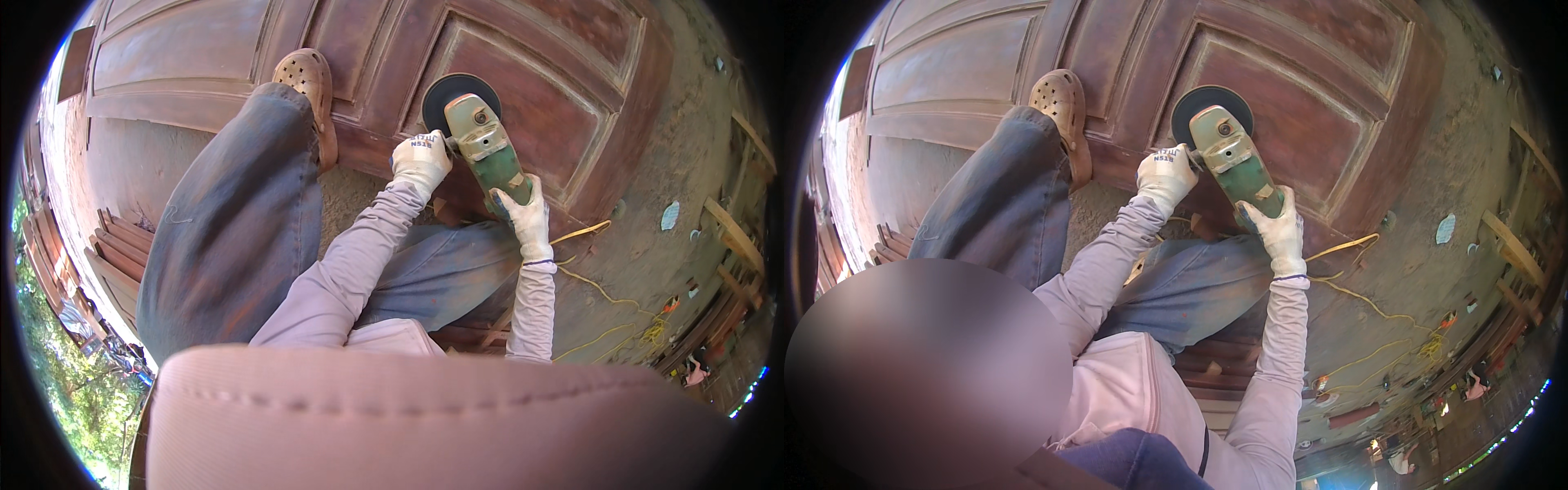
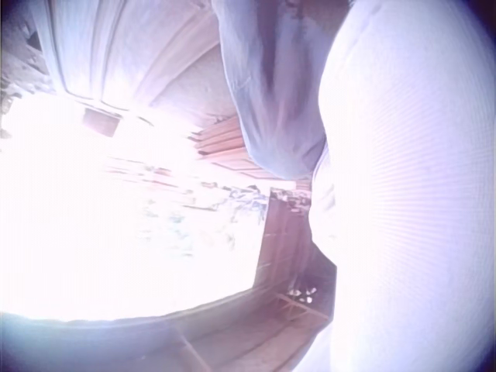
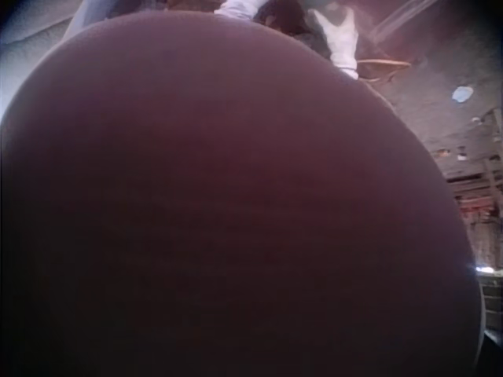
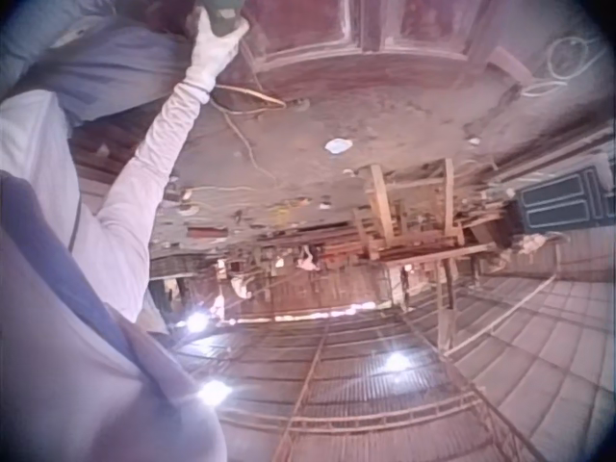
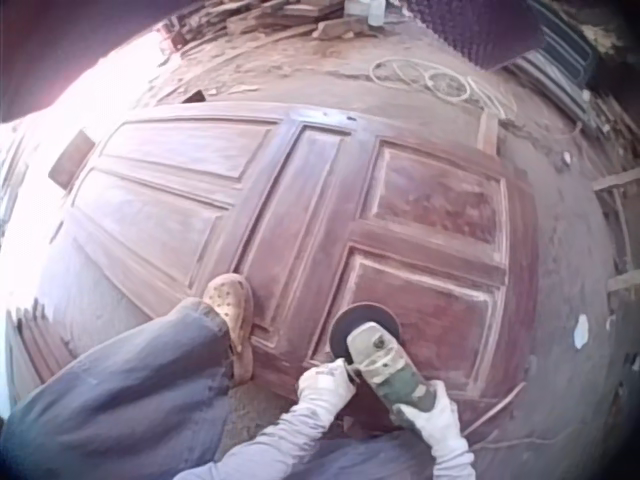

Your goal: The person uses a green electric sander to smooth the surface of a large wooden door lying on the floor. They move the sander across the flat panels and along the raised edges, systematically covering the door's surface.

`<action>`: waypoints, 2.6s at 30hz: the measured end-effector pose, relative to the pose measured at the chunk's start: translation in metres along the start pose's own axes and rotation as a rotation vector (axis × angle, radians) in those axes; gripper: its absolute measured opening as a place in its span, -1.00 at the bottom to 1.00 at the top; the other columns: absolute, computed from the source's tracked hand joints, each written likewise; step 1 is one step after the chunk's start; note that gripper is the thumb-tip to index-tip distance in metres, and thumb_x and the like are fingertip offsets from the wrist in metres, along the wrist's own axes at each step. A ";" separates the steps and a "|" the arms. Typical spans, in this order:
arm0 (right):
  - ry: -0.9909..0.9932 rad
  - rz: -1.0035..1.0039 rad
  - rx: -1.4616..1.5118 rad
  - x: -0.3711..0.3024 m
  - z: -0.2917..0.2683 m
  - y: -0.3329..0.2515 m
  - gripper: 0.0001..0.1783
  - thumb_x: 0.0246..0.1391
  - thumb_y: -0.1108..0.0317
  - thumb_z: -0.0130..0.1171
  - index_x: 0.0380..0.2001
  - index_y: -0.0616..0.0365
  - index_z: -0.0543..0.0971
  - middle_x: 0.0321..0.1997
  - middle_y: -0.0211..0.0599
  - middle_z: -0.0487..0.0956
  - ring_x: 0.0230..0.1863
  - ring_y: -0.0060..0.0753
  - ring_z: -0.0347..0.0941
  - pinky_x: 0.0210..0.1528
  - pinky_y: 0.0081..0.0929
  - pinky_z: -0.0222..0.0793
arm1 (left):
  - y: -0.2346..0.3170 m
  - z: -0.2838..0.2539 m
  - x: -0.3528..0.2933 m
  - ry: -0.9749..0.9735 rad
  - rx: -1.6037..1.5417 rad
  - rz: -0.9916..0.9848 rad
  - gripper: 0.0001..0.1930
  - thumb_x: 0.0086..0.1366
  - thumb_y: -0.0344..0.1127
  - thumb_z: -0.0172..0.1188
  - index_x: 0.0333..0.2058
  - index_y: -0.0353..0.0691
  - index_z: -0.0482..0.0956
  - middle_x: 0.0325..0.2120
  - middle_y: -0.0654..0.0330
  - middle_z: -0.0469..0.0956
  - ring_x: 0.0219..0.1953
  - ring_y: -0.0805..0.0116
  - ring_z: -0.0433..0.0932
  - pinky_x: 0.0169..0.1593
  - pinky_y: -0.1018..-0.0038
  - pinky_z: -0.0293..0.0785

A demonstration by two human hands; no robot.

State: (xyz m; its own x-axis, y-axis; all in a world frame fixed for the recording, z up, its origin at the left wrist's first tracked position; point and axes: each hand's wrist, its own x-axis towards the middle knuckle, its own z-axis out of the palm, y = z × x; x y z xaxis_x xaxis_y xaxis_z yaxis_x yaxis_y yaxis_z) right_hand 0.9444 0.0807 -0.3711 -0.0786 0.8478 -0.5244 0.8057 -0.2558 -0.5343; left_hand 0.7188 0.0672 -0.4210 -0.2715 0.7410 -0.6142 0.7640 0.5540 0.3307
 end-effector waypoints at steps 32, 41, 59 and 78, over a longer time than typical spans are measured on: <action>0.043 0.023 0.067 0.006 -0.001 -0.006 -0.43 0.02 0.18 0.48 0.01 0.17 0.47 -0.12 -0.21 0.65 -0.16 -0.43 0.54 -0.08 -0.41 0.48 | 0.010 -0.014 0.020 -0.030 -0.011 0.086 -0.82 0.23 -0.21 0.16 -0.28 -0.10 0.67 -0.35 0.04 0.71 -0.25 0.06 0.71 -0.18 0.18 0.62; 0.088 0.113 0.347 0.007 -0.015 0.033 -0.43 0.01 0.18 0.50 -0.02 0.20 0.48 -0.16 -0.28 0.65 -0.21 -0.53 0.53 -0.15 -0.46 0.49 | 0.054 -0.011 0.034 -0.142 -0.008 0.205 -0.80 0.25 -0.22 0.18 -0.23 -0.05 0.73 -0.31 0.04 0.72 -0.19 0.06 0.71 -0.12 0.20 0.62; 0.052 0.146 0.454 0.045 -0.016 0.008 -0.47 0.05 0.21 0.48 -0.03 0.19 0.45 -0.18 -0.29 0.62 -0.22 -0.50 0.51 -0.20 -0.49 0.49 | 0.055 -0.035 0.074 -0.111 -0.015 0.212 -0.74 0.27 -0.16 0.14 -0.23 -0.07 0.75 -0.28 0.01 0.71 -0.17 0.05 0.71 -0.11 0.18 0.62; 0.068 0.074 0.142 0.065 -0.010 -0.046 -0.36 -0.03 -0.03 0.49 -0.04 0.16 0.49 -0.15 -0.10 0.67 -0.12 -0.27 0.60 -0.06 -0.29 0.48 | 0.036 -0.079 0.088 -0.110 0.028 0.058 -0.72 0.26 -0.11 0.17 -0.21 -0.06 0.75 -0.25 0.02 0.71 -0.15 0.03 0.70 -0.08 0.16 0.62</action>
State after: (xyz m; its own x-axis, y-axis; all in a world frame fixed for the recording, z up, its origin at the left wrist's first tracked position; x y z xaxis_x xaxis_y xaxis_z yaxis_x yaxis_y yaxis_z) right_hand 0.9080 0.1521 -0.3745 0.0216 0.8525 -0.5222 0.7164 -0.3776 -0.5867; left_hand 0.6758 0.1822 -0.4062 -0.1616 0.7243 -0.6703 0.7931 0.4995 0.3485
